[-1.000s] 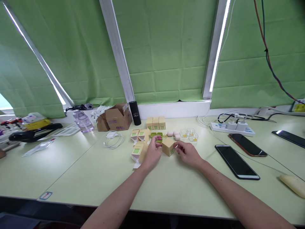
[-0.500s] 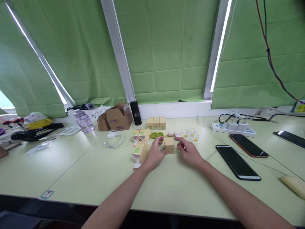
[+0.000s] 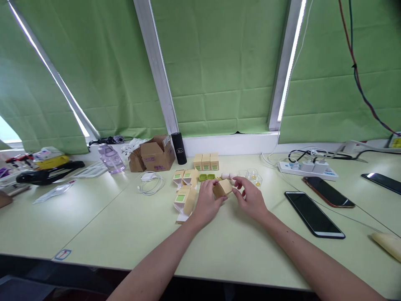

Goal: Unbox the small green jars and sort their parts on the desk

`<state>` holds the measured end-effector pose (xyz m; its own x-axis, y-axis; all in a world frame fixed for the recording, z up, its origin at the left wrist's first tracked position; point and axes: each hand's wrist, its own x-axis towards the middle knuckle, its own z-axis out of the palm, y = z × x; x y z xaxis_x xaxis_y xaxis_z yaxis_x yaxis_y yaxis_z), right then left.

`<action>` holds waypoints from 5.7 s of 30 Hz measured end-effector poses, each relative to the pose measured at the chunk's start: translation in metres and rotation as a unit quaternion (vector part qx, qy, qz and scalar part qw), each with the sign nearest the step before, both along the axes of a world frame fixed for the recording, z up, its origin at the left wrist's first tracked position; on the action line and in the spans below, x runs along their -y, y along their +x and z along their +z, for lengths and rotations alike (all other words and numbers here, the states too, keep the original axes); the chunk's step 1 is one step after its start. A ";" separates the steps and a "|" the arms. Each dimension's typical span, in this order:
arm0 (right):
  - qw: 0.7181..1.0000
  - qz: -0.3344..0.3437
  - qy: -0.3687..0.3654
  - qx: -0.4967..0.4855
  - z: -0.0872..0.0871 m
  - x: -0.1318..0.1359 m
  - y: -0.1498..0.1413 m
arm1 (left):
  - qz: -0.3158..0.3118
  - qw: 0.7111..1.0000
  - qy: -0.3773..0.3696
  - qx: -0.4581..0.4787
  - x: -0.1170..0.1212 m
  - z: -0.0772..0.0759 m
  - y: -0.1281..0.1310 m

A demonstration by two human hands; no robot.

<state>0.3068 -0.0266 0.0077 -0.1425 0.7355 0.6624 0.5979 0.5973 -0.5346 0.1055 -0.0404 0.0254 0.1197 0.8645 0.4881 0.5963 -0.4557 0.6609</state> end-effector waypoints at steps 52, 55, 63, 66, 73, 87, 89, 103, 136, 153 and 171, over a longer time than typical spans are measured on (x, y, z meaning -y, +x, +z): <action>0.997 0.053 0.051 -0.002 0.000 0.012 -0.019 | 0.017 0.929 0.291 -0.230 0.003 -0.004 0.001; 0.996 0.062 0.030 -0.050 0.004 0.012 -0.017 | 0.014 0.958 0.226 -0.175 0.002 -0.005 -0.003; 0.988 0.045 0.131 -0.066 0.011 0.009 -0.010 | -0.014 0.996 0.083 -0.031 0.003 -0.003 -0.003; 0.980 0.073 0.181 -0.030 0.016 0.010 -0.006 | -0.033 0.998 0.044 -0.001 0.004 -0.003 0.001; 0.976 0.072 0.207 -0.014 0.011 0.001 0.003 | -0.048 0.997 -0.015 0.064 0.002 -0.005 0.003; 0.989 0.010 0.136 0.052 -0.001 -0.009 0.005 | -0.071 0.997 -0.003 0.041 -0.003 -0.011 -0.004; 0.989 0.011 0.135 0.061 -0.002 -0.008 0.004 | -0.070 0.997 -0.005 0.040 -0.003 -0.012 -0.004; 0.985 0.028 0.119 0.120 0.007 0.002 -0.004 | -0.096 0.992 -0.038 0.075 -0.008 -0.020 -0.004; 0.998 0.040 0.035 0.026 0.007 0.009 -0.011 | -0.068 0.997 0.003 0.018 0.001 -0.009 -0.002; 0.992 0.039 -0.056 -0.103 0.005 0.000 -0.014 | -0.044 0.985 0.105 -0.127 0.010 -0.004 0.001; 0.879 0.155 -0.219 -0.395 0.022 0.007 -0.010 | -0.005 0.977 0.130 -0.169 0.005 -0.003 -0.005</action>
